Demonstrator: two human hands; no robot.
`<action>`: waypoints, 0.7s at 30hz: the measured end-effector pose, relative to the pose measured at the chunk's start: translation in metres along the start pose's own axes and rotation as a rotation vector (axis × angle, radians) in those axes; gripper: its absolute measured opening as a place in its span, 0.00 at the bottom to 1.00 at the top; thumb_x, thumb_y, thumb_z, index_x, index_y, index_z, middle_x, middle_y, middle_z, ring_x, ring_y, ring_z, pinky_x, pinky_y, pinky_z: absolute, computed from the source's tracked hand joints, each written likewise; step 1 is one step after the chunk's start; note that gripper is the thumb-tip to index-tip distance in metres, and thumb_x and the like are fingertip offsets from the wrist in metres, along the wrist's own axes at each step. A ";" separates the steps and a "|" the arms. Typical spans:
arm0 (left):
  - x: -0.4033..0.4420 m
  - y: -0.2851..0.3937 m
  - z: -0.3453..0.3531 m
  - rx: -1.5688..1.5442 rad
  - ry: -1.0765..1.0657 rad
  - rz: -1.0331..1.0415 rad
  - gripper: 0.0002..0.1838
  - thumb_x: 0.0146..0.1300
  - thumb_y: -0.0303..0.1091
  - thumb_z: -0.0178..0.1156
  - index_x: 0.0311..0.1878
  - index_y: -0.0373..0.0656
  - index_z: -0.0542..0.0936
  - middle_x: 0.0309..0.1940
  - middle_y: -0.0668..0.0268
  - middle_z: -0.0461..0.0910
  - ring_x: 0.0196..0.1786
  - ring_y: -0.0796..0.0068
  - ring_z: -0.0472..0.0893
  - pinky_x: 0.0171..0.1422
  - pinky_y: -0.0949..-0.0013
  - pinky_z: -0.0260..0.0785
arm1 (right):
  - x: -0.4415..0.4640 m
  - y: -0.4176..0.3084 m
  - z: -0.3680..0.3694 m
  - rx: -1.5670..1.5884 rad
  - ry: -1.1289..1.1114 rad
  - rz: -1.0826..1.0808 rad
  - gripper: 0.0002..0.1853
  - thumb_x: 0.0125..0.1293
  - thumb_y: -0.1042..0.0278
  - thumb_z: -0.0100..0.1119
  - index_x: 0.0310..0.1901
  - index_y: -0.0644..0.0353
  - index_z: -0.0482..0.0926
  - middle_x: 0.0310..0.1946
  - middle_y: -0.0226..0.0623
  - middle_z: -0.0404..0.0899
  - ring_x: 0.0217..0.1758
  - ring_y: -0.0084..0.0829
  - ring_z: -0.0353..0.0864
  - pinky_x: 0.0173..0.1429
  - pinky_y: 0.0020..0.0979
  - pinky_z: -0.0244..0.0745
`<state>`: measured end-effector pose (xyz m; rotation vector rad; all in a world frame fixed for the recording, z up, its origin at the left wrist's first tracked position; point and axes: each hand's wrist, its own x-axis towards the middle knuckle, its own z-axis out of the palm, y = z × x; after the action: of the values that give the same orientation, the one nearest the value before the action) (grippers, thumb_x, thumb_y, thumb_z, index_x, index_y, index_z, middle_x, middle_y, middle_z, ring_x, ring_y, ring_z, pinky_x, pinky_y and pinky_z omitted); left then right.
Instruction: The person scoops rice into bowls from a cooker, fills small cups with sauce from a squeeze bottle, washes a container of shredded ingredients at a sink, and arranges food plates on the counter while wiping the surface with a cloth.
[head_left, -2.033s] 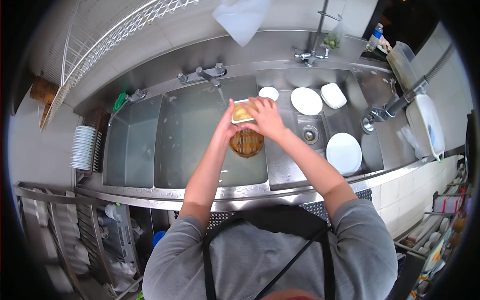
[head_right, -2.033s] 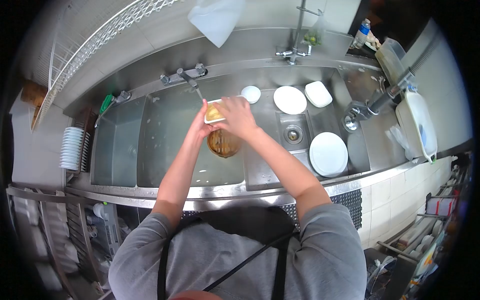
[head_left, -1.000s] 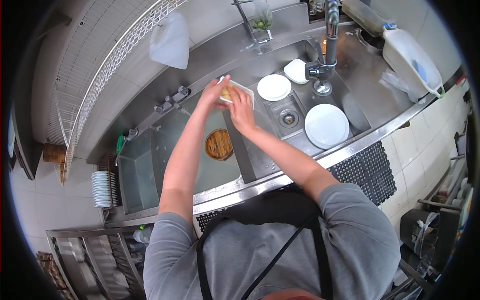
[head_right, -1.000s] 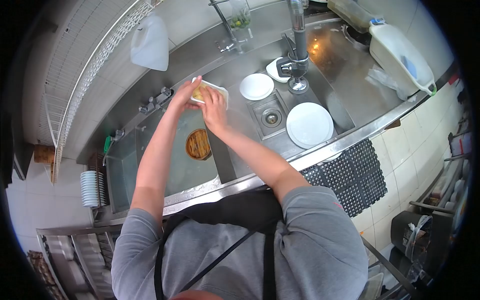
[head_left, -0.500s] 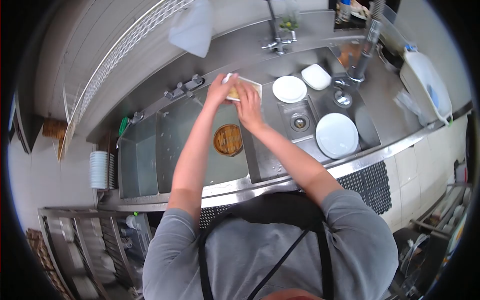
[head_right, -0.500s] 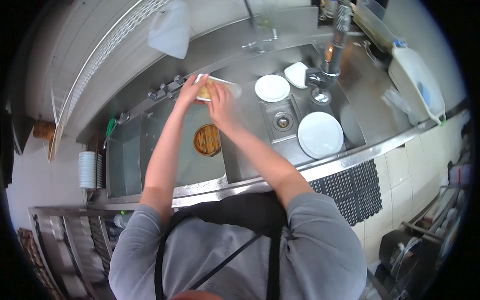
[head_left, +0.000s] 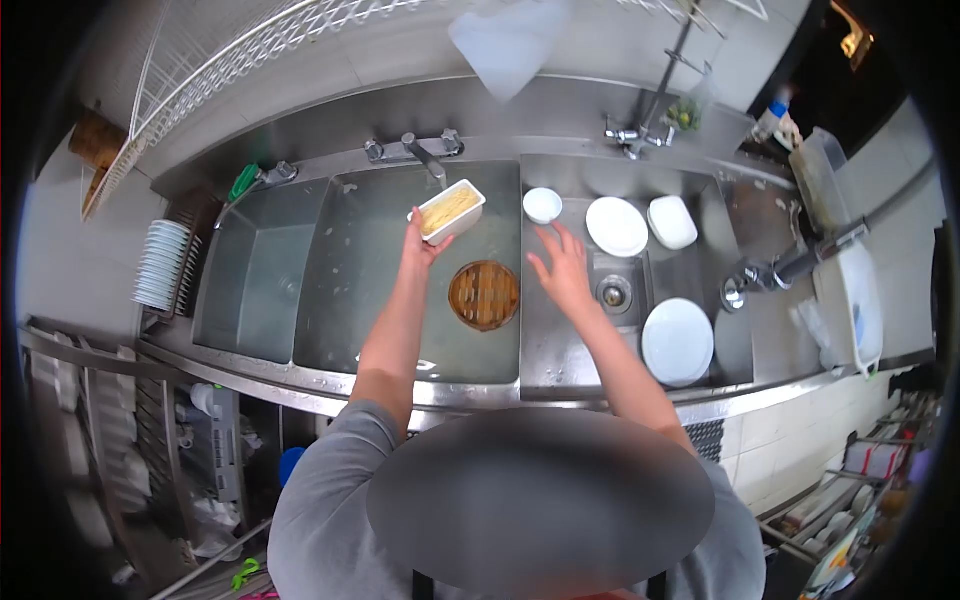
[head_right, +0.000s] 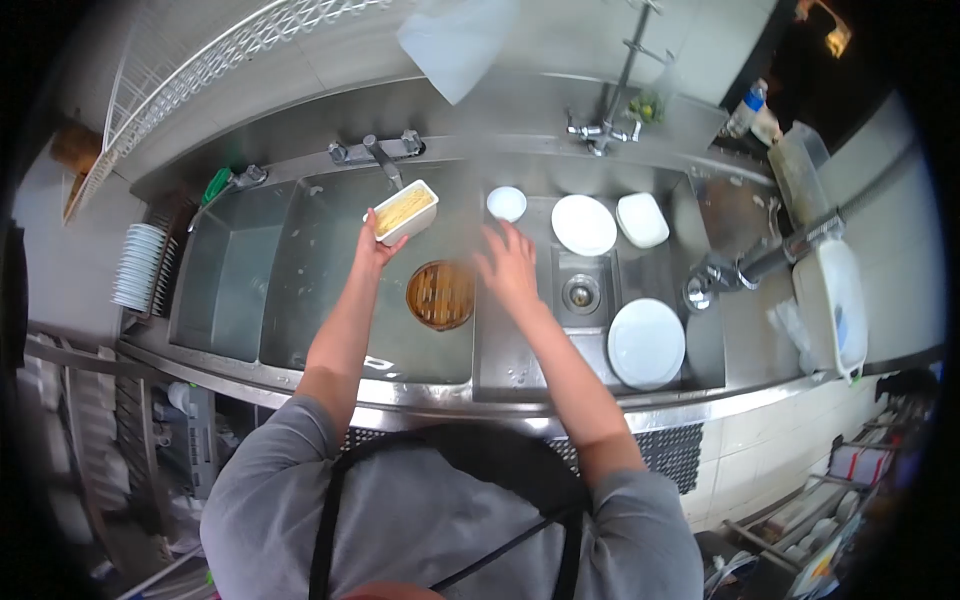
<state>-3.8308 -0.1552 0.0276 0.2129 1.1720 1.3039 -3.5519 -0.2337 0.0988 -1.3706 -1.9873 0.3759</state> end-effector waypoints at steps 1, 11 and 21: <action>0.009 0.003 -0.002 -0.027 -0.004 0.003 0.29 0.60 0.62 0.43 0.54 0.51 0.68 0.48 0.63 0.75 0.47 0.62 0.76 0.42 0.56 0.75 | -0.007 0.004 0.002 -0.016 0.007 0.030 0.25 0.54 0.61 0.59 0.55 0.52 0.69 0.58 0.44 0.60 0.61 0.45 0.59 0.65 0.49 0.50; 0.063 0.017 0.001 -0.022 -0.113 0.023 0.29 0.61 0.62 0.41 0.55 0.50 0.67 0.48 0.63 0.75 0.47 0.64 0.77 0.42 0.58 0.74 | -0.036 0.028 0.004 -0.185 0.020 0.182 0.22 0.55 0.63 0.59 0.53 0.52 0.70 0.56 0.44 0.63 0.58 0.46 0.63 0.62 0.47 0.54; 0.061 0.025 0.006 0.008 -0.126 0.018 0.30 0.61 0.62 0.43 0.55 0.47 0.67 0.49 0.61 0.74 0.49 0.63 0.76 0.44 0.57 0.73 | -0.032 0.015 0.005 -0.262 0.023 0.141 0.22 0.54 0.64 0.60 0.52 0.53 0.71 0.56 0.44 0.63 0.56 0.45 0.63 0.61 0.48 0.55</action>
<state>-3.8526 -0.0941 0.0144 0.3074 1.0703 1.2832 -3.5384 -0.2559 0.0743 -1.6759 -1.9784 0.1655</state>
